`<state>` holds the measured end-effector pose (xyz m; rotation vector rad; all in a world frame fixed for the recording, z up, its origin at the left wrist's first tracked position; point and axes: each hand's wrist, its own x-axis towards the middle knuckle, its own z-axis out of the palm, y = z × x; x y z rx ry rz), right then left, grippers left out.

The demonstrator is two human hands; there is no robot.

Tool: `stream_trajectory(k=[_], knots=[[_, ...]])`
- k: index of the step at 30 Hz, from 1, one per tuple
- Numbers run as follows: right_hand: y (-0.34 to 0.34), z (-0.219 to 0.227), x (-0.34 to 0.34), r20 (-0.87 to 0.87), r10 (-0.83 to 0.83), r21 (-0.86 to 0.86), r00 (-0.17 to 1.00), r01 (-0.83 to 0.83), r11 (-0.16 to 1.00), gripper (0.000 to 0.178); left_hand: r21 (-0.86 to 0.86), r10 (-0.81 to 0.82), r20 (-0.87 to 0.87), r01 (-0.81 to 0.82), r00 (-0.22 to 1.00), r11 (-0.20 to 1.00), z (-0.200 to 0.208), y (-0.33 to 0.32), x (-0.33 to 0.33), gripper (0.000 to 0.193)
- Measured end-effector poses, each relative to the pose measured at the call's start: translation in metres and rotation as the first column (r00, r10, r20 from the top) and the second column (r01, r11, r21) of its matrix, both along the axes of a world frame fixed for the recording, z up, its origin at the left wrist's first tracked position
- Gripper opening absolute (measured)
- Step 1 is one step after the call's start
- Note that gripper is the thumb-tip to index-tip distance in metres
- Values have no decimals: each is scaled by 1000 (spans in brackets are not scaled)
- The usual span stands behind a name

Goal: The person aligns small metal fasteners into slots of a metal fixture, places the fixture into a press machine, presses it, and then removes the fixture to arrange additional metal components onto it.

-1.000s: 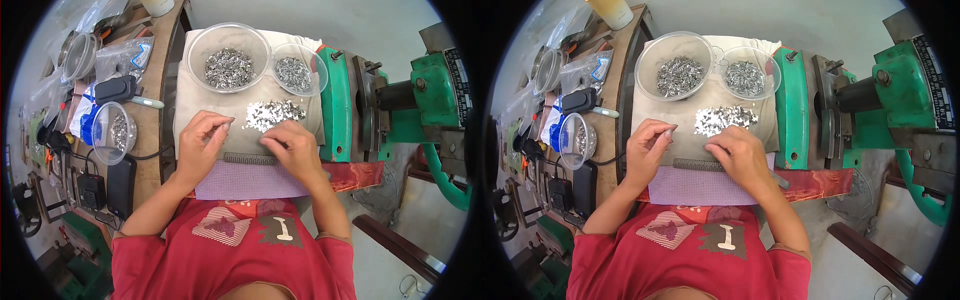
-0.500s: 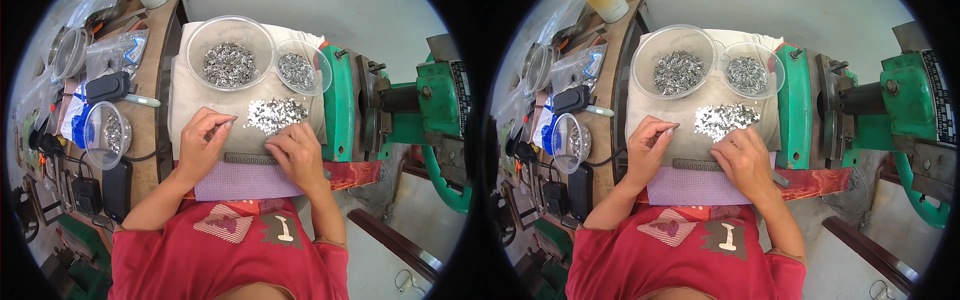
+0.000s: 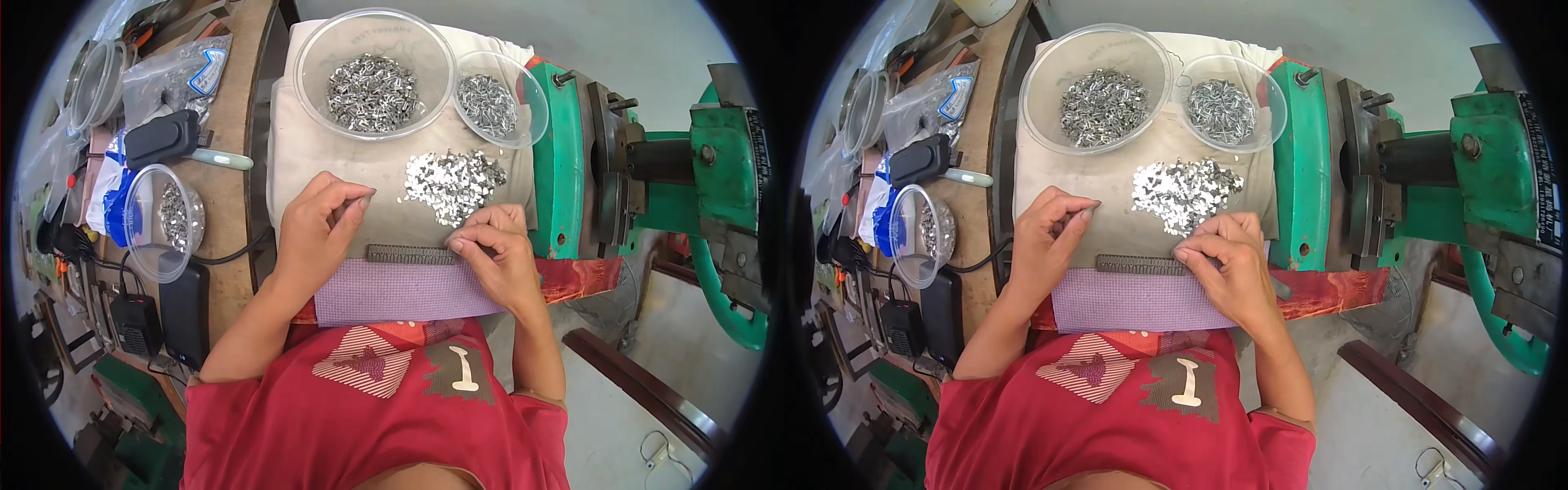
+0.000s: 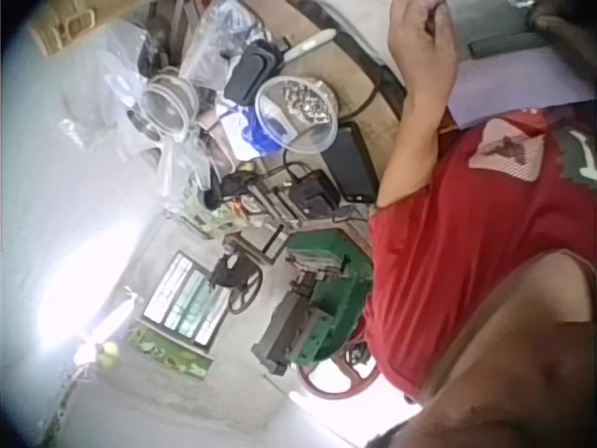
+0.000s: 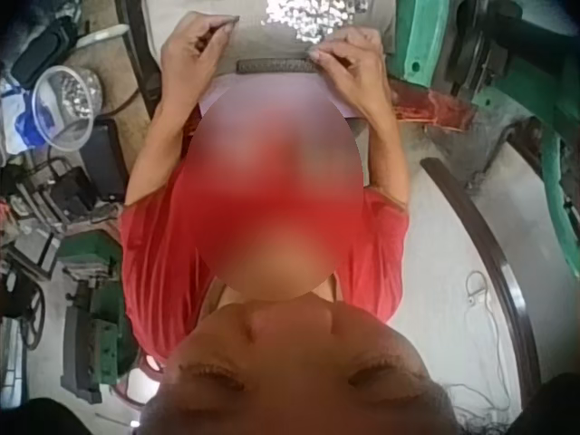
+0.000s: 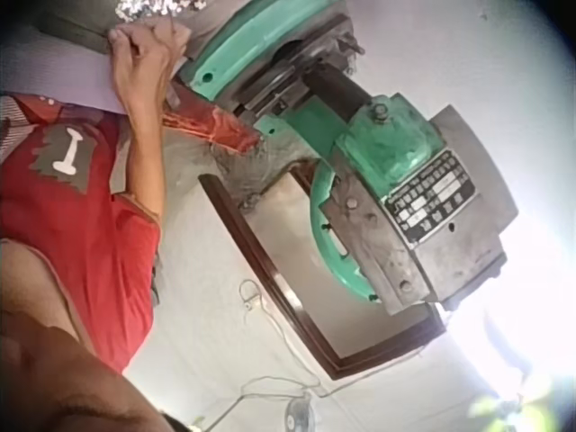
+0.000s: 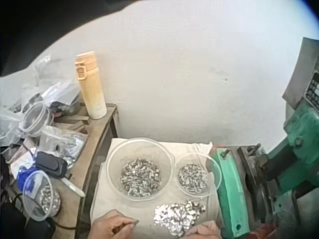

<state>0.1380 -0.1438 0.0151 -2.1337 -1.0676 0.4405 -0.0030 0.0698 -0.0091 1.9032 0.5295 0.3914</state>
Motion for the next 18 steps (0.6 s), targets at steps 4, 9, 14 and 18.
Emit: stream_trajectory(k=[4,9,14,18], knots=[[-1,-1,-2,-12,9,-39,1000,-10,999,9,69,-22,-47,25,999,997,4,0,2,13],[2,2,-5,19,-5,-62,1000,6,998,10,73,-36,-70,41,997,996,6,1,3,14],[4,1,-9,37,-38,-85,999,41,996,11,86,-44,-89,52,995,995,5,1,3,14],[6,2,-10,86,-45,-86,995,52,995,13,74,-53,-79,59,995,995,5,1,4,15]])
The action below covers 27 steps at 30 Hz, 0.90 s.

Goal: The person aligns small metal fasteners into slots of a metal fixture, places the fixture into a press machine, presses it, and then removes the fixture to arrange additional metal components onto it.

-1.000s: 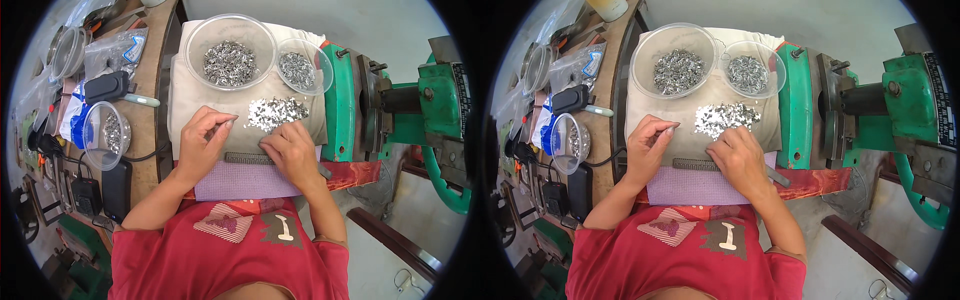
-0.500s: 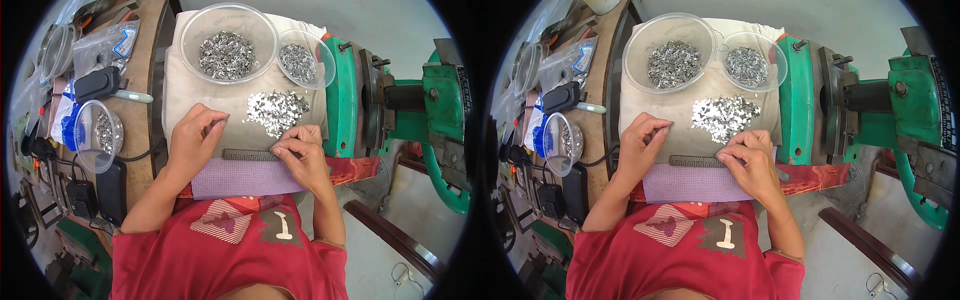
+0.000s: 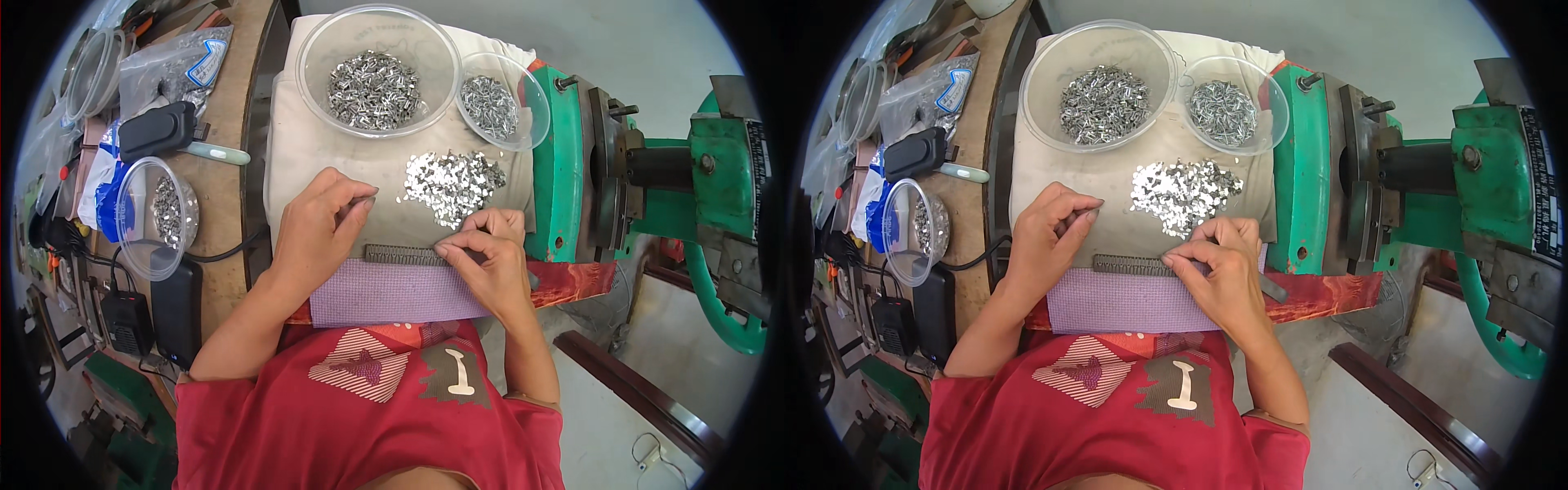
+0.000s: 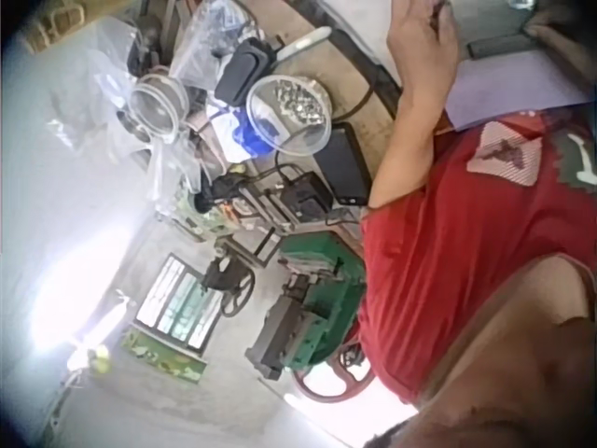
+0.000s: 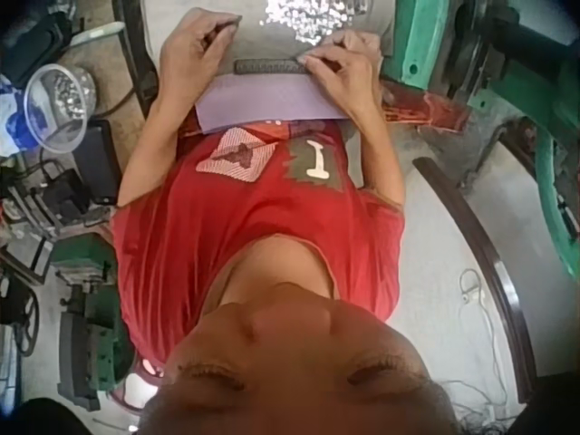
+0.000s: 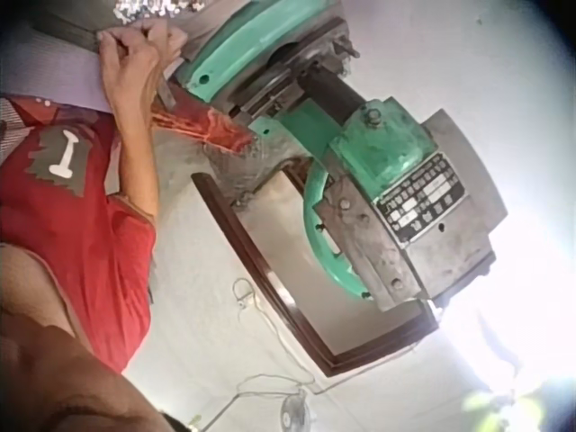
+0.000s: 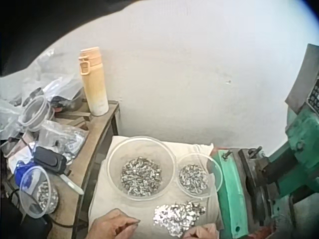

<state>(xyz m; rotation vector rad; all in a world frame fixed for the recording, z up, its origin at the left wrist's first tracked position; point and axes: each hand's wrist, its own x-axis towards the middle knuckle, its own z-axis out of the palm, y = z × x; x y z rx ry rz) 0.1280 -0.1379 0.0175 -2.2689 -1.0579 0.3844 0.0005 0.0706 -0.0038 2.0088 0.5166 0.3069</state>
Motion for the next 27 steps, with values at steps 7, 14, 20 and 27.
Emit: stream_trajectory(k=[7,14,20,27], knots=[[-4,-3,2,-21,5,17,1000,-5,1000,16,-1,-1,4,1,1000,1000,1,0,-2,15],[0,1,-1,-26,-11,-32,1000,10,999,16,-19,-1,7,1,1000,1000,-1,-1,-3,15],[-5,-4,8,-24,20,-7,1000,-20,1000,17,-26,-5,5,5,1000,1000,0,0,-1,14],[-2,2,7,-26,17,2,1000,-17,1000,17,-5,-9,23,9,1000,1000,0,0,-1,15]])
